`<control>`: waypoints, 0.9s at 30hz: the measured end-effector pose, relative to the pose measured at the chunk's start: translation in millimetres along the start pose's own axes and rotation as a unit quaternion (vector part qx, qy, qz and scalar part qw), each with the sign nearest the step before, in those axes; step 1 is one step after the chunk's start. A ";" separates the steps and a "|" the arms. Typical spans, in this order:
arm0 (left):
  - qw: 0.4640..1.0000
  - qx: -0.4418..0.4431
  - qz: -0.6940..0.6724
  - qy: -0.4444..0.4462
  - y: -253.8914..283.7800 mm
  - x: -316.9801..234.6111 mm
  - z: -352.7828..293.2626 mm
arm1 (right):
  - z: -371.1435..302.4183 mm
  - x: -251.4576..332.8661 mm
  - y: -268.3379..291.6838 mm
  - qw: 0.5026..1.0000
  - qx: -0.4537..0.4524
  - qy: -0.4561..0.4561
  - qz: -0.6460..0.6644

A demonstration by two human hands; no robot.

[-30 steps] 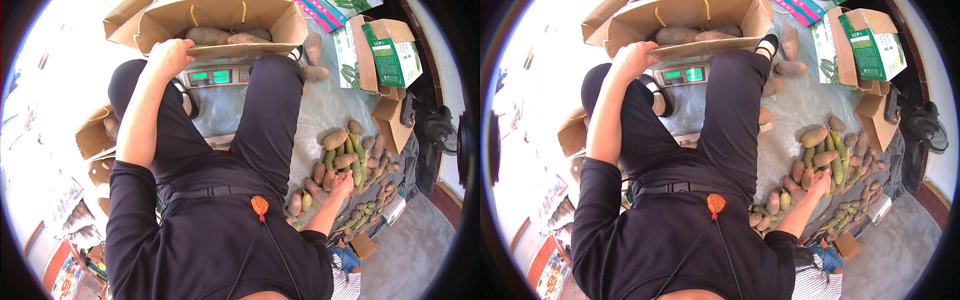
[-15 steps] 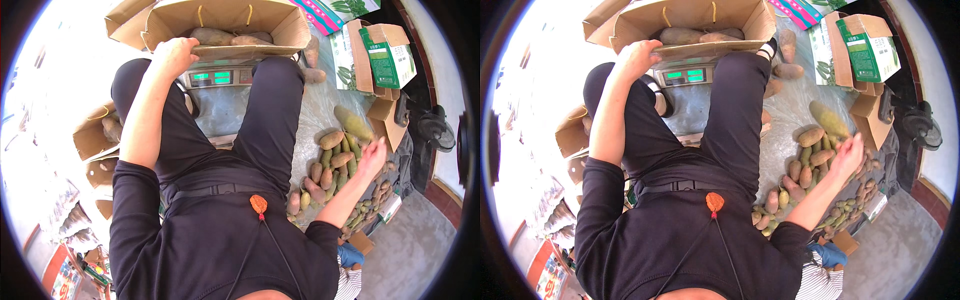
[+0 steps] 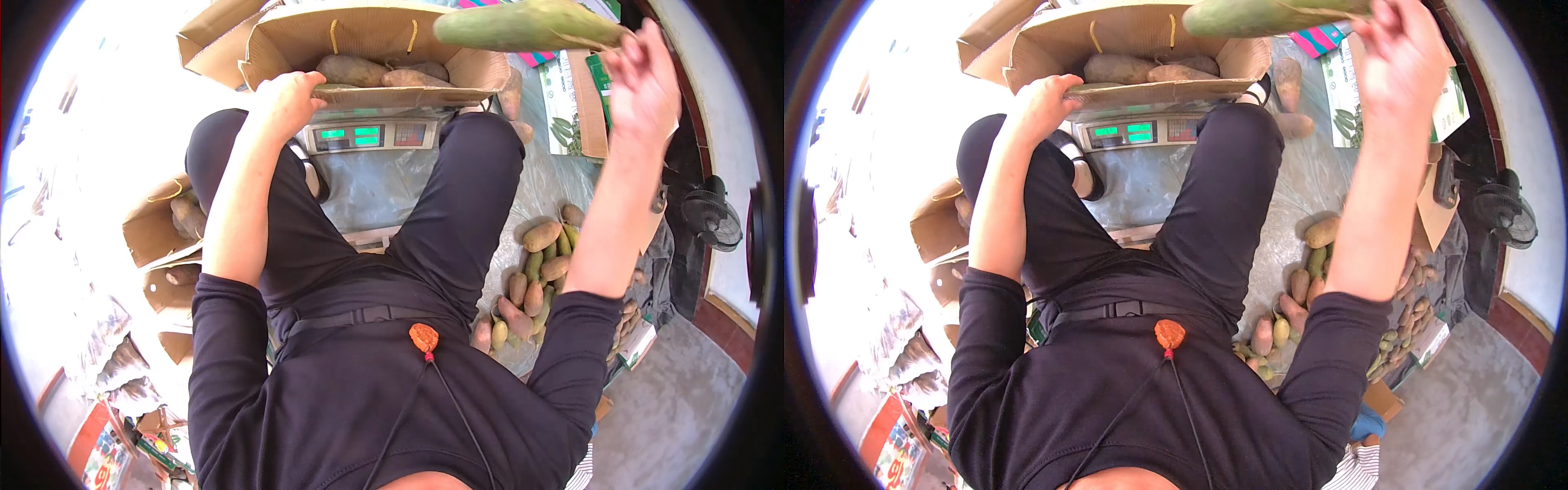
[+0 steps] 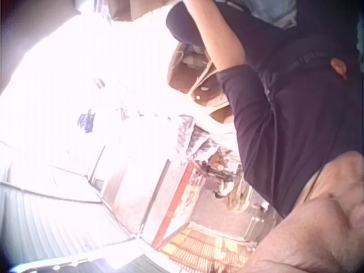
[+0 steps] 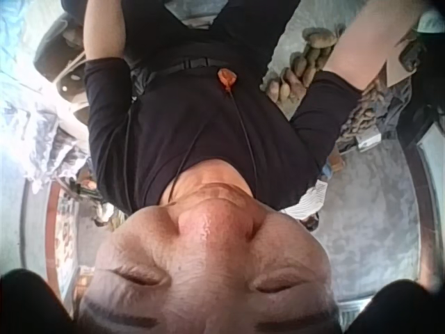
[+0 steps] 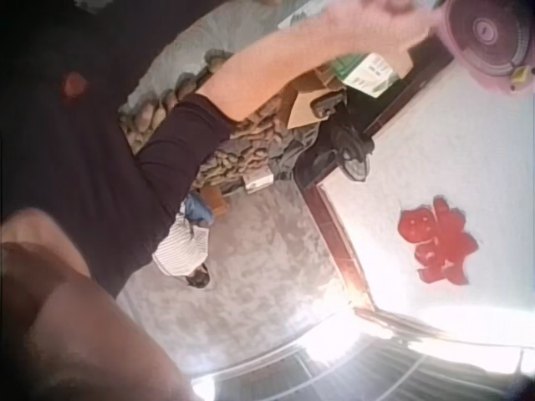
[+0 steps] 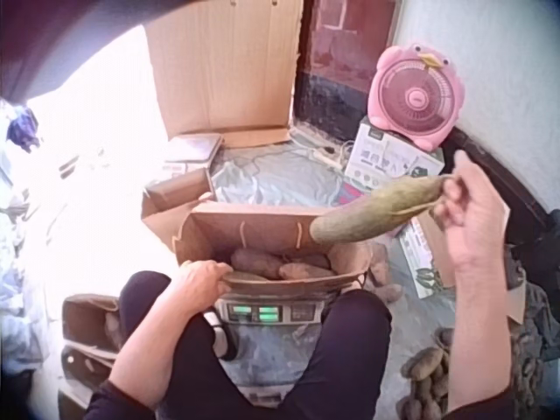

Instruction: Picking up lotus roots from the floor, weighing them, and placing them into cardboard boxes.

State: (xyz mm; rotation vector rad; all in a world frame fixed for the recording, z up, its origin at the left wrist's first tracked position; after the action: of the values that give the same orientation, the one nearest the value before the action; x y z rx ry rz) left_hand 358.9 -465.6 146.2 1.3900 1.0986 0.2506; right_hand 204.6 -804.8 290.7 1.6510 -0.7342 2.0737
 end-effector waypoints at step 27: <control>0.989 -0.039 -0.132 -0.056 6.3 0.7 3.1 | 4.2 -160.3 0.6 0.957 -0.058 -0.099 -0.267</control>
State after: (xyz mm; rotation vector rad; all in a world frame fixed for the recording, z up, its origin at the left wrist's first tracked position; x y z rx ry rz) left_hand 364.3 -465.6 150.8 1.1599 1.1533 0.0238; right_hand 244.5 -804.6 135.4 1.7655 -0.3951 1.4793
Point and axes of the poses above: each hand's wrist, its own z-axis towards the middle knuckle, its own y-axis out of the back of the hand, x = y × z, the point moved 1 cm from there along z, towards the middle knuckle, and after that the axes turned 12 degrees about -z, right-handed, at the moved point
